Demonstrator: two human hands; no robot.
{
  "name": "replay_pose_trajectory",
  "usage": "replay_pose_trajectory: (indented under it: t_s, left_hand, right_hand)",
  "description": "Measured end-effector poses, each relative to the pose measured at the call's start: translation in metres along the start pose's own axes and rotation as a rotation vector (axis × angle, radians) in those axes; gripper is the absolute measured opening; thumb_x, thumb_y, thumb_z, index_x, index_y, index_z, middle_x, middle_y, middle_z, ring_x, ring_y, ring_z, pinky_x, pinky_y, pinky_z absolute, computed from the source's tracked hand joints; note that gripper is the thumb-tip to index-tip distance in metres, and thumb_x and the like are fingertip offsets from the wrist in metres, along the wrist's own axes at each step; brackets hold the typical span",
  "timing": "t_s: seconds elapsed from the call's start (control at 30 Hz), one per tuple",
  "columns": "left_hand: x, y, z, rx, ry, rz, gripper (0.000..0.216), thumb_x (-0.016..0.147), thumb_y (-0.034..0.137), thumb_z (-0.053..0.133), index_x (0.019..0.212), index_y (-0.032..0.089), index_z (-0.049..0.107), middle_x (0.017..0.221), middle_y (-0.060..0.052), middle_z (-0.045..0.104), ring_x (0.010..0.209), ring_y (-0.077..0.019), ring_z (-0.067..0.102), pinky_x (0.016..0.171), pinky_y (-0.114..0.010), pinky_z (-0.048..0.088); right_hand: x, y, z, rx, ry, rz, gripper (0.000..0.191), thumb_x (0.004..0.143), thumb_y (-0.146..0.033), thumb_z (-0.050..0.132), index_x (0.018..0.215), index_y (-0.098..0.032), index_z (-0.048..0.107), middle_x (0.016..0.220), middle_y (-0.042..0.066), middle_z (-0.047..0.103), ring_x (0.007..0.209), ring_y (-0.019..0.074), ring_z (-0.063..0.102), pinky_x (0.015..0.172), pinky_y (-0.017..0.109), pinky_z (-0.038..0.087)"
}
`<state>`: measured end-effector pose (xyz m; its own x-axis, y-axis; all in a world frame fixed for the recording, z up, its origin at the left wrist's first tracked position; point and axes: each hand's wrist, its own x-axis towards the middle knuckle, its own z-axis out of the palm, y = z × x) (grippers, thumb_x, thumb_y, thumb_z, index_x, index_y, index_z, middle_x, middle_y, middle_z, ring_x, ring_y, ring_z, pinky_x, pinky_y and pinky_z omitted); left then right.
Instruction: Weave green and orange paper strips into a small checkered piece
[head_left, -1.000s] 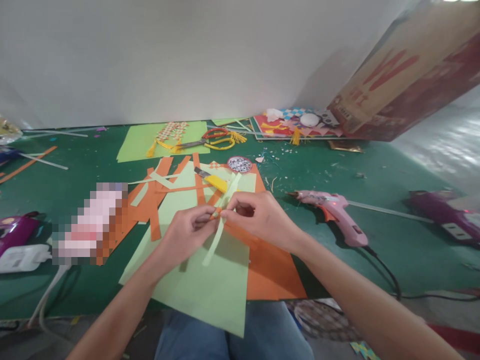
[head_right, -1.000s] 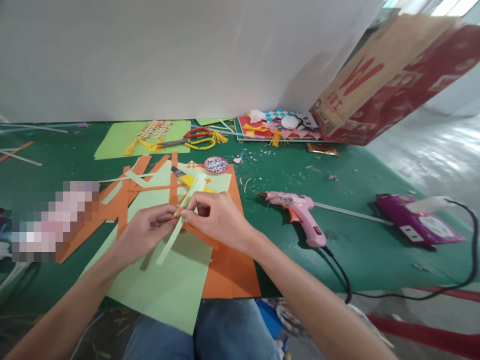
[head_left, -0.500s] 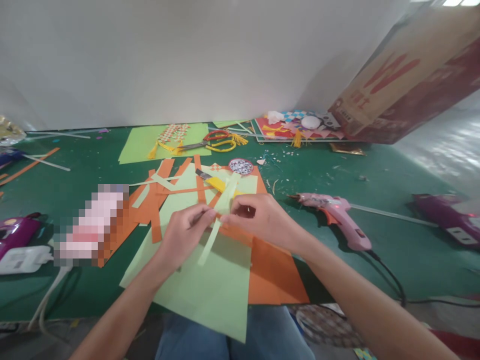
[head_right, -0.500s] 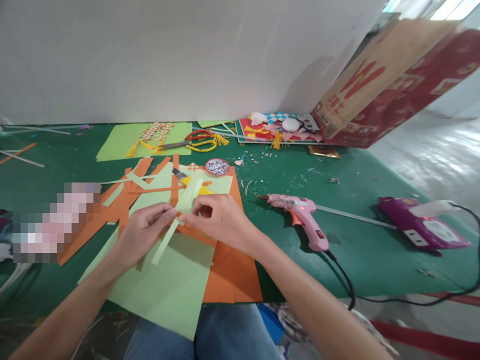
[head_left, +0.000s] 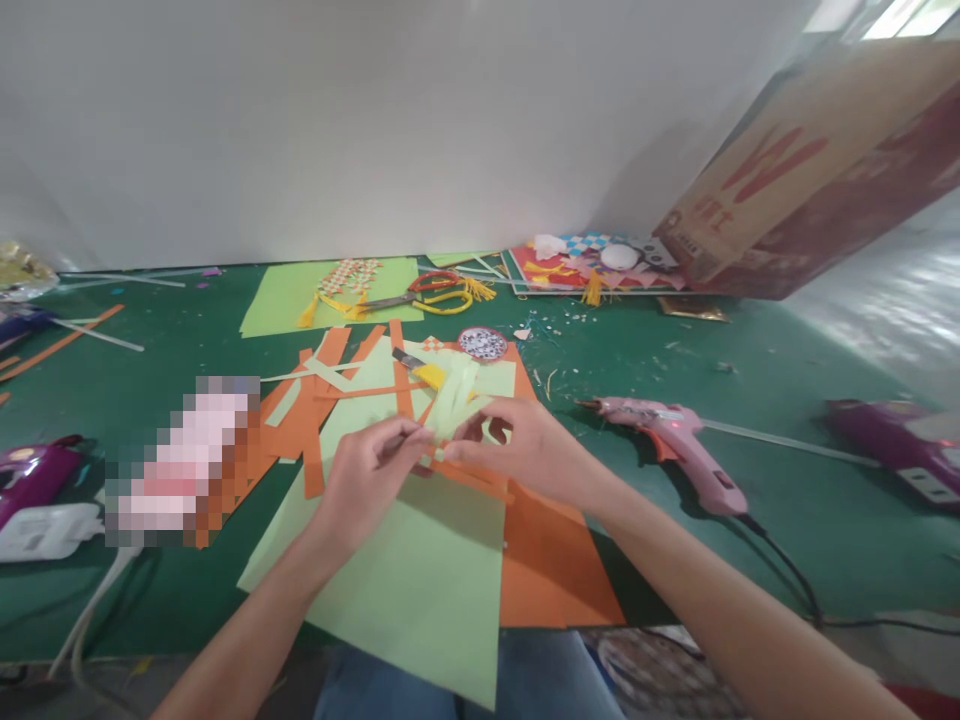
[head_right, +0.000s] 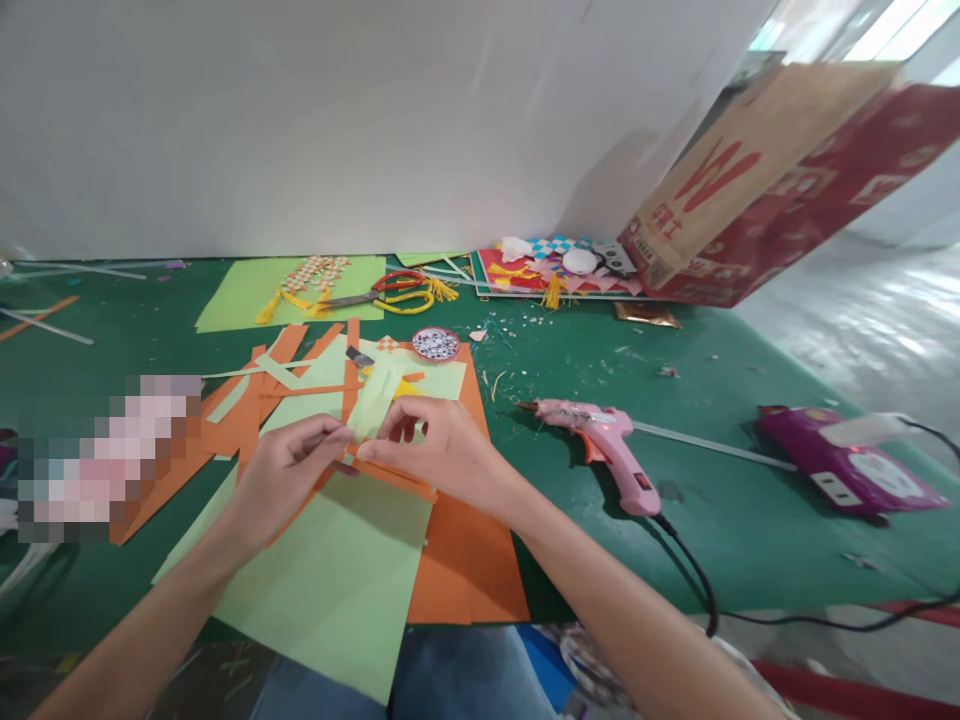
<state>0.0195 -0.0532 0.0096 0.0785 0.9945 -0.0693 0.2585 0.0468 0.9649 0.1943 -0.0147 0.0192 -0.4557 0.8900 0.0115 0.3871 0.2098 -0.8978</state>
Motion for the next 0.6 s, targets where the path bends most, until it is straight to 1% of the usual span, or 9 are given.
replay_pose_trajectory:
  t_s: [0.07,0.17,0.23,0.33,0.37,0.43,0.5,0.57,0.6]
  left_hand:
    - [-0.0007,0.0007,0.0002,0.014,0.000,-0.009,0.027,0.083,0.041,0.054,0.070,0.018,0.059,0.065,0.003,0.054,0.065,-0.0112,0.054,0.069,-0.023,0.056]
    - [-0.0009,0.0020,0.0005,0.039,-0.014,0.003,0.028,0.084,0.041,0.053,0.069,0.018,0.059,0.065,0.003,0.055,0.064,-0.0115,0.055,0.068,-0.023,0.055]
    - [-0.0006,0.0029,0.0002,0.070,-0.022,0.032,0.027,0.083,0.040,0.052,0.068,0.018,0.058,0.063,0.003,0.054,0.060,-0.0111,0.054,0.063,-0.022,0.053]
    - [-0.0003,0.0030,-0.0007,0.131,-0.017,0.077,0.028,0.083,0.038,0.051,0.064,0.019,0.055,0.055,0.005,0.048,0.051,-0.0093,0.048,0.053,-0.020,0.048]
    - [-0.0003,0.0026,-0.0010,0.140,-0.012,0.084,0.027,0.083,0.038,0.052,0.065,0.019,0.055,0.054,0.005,0.048,0.050,-0.0091,0.048,0.052,-0.019,0.047]
    - [-0.0005,0.0015,-0.0012,0.116,0.015,0.082,0.020,0.082,0.037,0.055,0.071,0.019,0.056,0.057,0.005,0.055,0.053,-0.0098,0.055,0.053,-0.019,0.048]
    - [-0.0011,0.0008,-0.0010,0.057,0.053,0.088,0.014,0.080,0.034,0.060,0.079,0.020,0.057,0.065,0.004,0.063,0.063,-0.0114,0.063,0.058,-0.018,0.051]
    - [-0.0020,0.0009,-0.0007,0.021,0.070,0.110,0.013,0.077,0.031,0.064,0.083,0.021,0.057,0.071,0.002,0.068,0.070,-0.0128,0.068,0.063,-0.019,0.054]
    - [-0.0025,0.0013,-0.0006,0.024,0.072,0.125,0.013,0.077,0.030,0.065,0.084,0.022,0.058,0.072,0.002,0.070,0.070,-0.0131,0.069,0.064,-0.019,0.055]
  right_hand:
    - [0.0014,-0.0004,0.0003,0.028,0.023,0.033,0.026,0.069,-0.041,0.070,0.064,-0.018,0.058,0.064,-0.002,0.058,0.060,0.0103,0.048,0.056,0.024,0.036]
    - [0.0026,0.0004,0.0023,0.121,-0.015,0.070,0.027,0.069,-0.043,0.069,0.065,-0.017,0.059,0.066,0.000,0.060,0.063,0.0115,0.050,0.058,0.025,0.037]
    - [0.0026,0.0022,0.0047,0.197,-0.029,0.100,0.027,0.069,-0.044,0.068,0.067,-0.017,0.062,0.068,0.001,0.062,0.065,0.0127,0.051,0.059,0.026,0.039]
    - [0.0022,0.0054,0.0078,0.284,-0.010,0.139,0.029,0.068,-0.046,0.068,0.066,-0.017,0.063,0.067,0.001,0.062,0.065,0.0139,0.054,0.060,0.027,0.040]
    - [0.0022,0.0060,0.0084,0.305,-0.004,0.145,0.029,0.067,-0.046,0.069,0.066,-0.017,0.063,0.067,0.001,0.062,0.066,0.0143,0.054,0.060,0.028,0.040]
    - [0.0026,0.0062,0.0085,0.339,0.016,0.157,0.029,0.066,-0.046,0.071,0.065,-0.018,0.064,0.067,0.001,0.062,0.067,0.0147,0.055,0.061,0.028,0.041]
    - [0.0033,0.0054,0.0076,0.371,0.034,0.167,0.029,0.065,-0.045,0.072,0.065,-0.018,0.064,0.067,0.000,0.062,0.068,0.0149,0.055,0.062,0.028,0.042]
    - [0.0040,0.0043,0.0064,0.405,0.043,0.178,0.028,0.064,-0.045,0.072,0.065,-0.018,0.064,0.066,0.000,0.062,0.068,0.0151,0.055,0.064,0.029,0.042]
    - [0.0043,0.0039,0.0059,0.423,0.039,0.183,0.028,0.063,-0.044,0.073,0.065,-0.018,0.064,0.066,0.000,0.062,0.069,0.0153,0.055,0.065,0.029,0.042]
